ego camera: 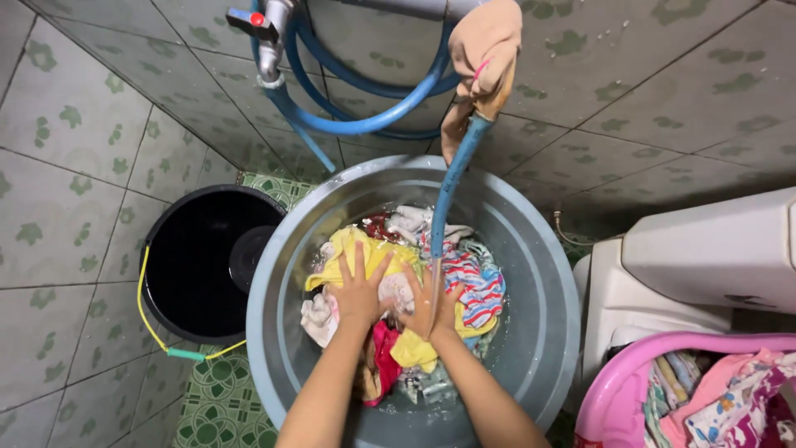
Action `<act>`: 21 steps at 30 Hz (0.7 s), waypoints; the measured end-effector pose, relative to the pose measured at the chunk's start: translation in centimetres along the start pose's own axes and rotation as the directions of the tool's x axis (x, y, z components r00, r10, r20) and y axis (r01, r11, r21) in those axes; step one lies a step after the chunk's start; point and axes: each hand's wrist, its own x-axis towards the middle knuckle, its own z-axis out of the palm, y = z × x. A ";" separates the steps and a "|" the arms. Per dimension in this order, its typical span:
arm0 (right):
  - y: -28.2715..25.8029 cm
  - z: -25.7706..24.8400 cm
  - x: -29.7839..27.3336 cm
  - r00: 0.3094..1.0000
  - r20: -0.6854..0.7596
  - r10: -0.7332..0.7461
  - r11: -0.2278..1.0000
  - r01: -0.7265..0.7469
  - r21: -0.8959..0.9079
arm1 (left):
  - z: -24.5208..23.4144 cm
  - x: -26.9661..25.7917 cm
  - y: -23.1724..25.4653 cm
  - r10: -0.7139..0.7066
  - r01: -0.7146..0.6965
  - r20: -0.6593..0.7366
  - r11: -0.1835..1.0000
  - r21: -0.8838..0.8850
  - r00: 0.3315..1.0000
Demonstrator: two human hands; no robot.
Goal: Hand washing and rinsing various items of clothing in a plastic basin inside a bathroom.
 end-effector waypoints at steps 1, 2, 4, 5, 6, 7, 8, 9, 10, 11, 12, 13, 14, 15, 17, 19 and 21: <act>0.3 0.6 0.2 1.000 -0.002 -0.001 1.000 0.001 0.001 | 0.3 0.1 0.2 -0.001 0.001 -0.001 1.000 0.001 1.000; 0.7 1.1 0.5 1.000 -0.022 0.015 0.998 -0.014 0.066 | 0.5 0.2 0.4 -0.021 0.021 -0.036 1.000 -0.021 0.999; 1.5 2.7 0.4 0.999 -0.038 0.032 0.991 -0.027 0.131 | 1.6 0.2 0.4 -0.044 0.041 -0.066 0.998 -0.045 0.997; 1.9 3.8 0.1 0.992 -0.126 0.020 0.981 0.005 0.192 | 2.5 0.1 0.3 0.001 -0.005 -0.143 1.000 -0.022 0.990; 2.3 4.8 -0.1 0.976 -0.217 0.012 0.967 0.044 0.250 | 3.1 0.1 0.0 0.046 -0.046 -0.221 0.999 0.005 0.974; 2.3 5.0 -0.8 0.976 -0.217 0.009 0.967 0.046 0.250 | 4.9 0.1 -1.0 0.043 -0.043 -0.221 0.999 0.005 0.974; 2.5 5.0 -1.2 0.931 -0.364 0.005 0.932 0.127 0.339 | 6.3 0.4 -1.8 0.111 -0.117 -0.307 0.993 0.001 0.945; 2.6 4.9 -1.6 0.864 -0.502 0.018 0.886 0.219 0.409 | 7.7 0.8 -2.7 0.176 -0.190 -0.390 0.982 0.003 0.904; 2.8 4.4 -2.1 0.860 -0.509 0.022 0.886 0.219 0.409 | 4.3 -1.0 -2.0 0.181 -0.194 -0.396 0.981 0.008 0.900; 3.0 3.8 -2.7 0.908 -0.412 0.074 0.845 0.162 0.510 | 0.8 -3.0 -1.3 0.134 -0.180 -0.343 0.978 -0.104 0.930; 3.1 3.3 -3.4 0.945 -0.305 0.117 0.794 0.096 0.600 | -2.5 -5.0 -0.6 0.091 -0.155 -0.282 0.964 -0.215 0.955; 3.6 3.4 -3.8 0.943 -0.310 0.120 0.794 0.096 0.600 | -3.0 -5.3 -0.8 0.095 -0.160 -0.286 0.964 -0.212 0.953; 4.0 3.5 -4.4 0.930 -0.307 0.201 0.705 0.080 0.705 | -3.5 -5.6 -1.0 -0.018 -0.106 -0.316 0.923 -0.371 0.948; 4.4 3.7 -5.0 0.915 -0.292 0.279 0.602 0.070 0.795 | -4.0 -5.9 -1.3 -0.133 -0.060 -0.325 0.851 -0.521 0.936; 5.5 3.5 -5.7 0.851 -0.381 0.360 0.531 0.149 0.834 | -5.3 -6.9 -1.9 -0.170 -0.117 -0.427 0.815 -0.567 0.888; 6.8 2.3 -6.9 0.777 -0.448 0.443 0.466 0.227 0.855 | -6.7 -8.4 -2.3 -0.215 -0.175 -0.512 0.773 -0.610 0.832; 8.0 0.0 -7.9 0.663 -0.443 0.603 0.282 0.342 0.896 | -8.6 -9.7 -2.6 -0.153 -0.267 -0.468 0.652 -0.710 0.870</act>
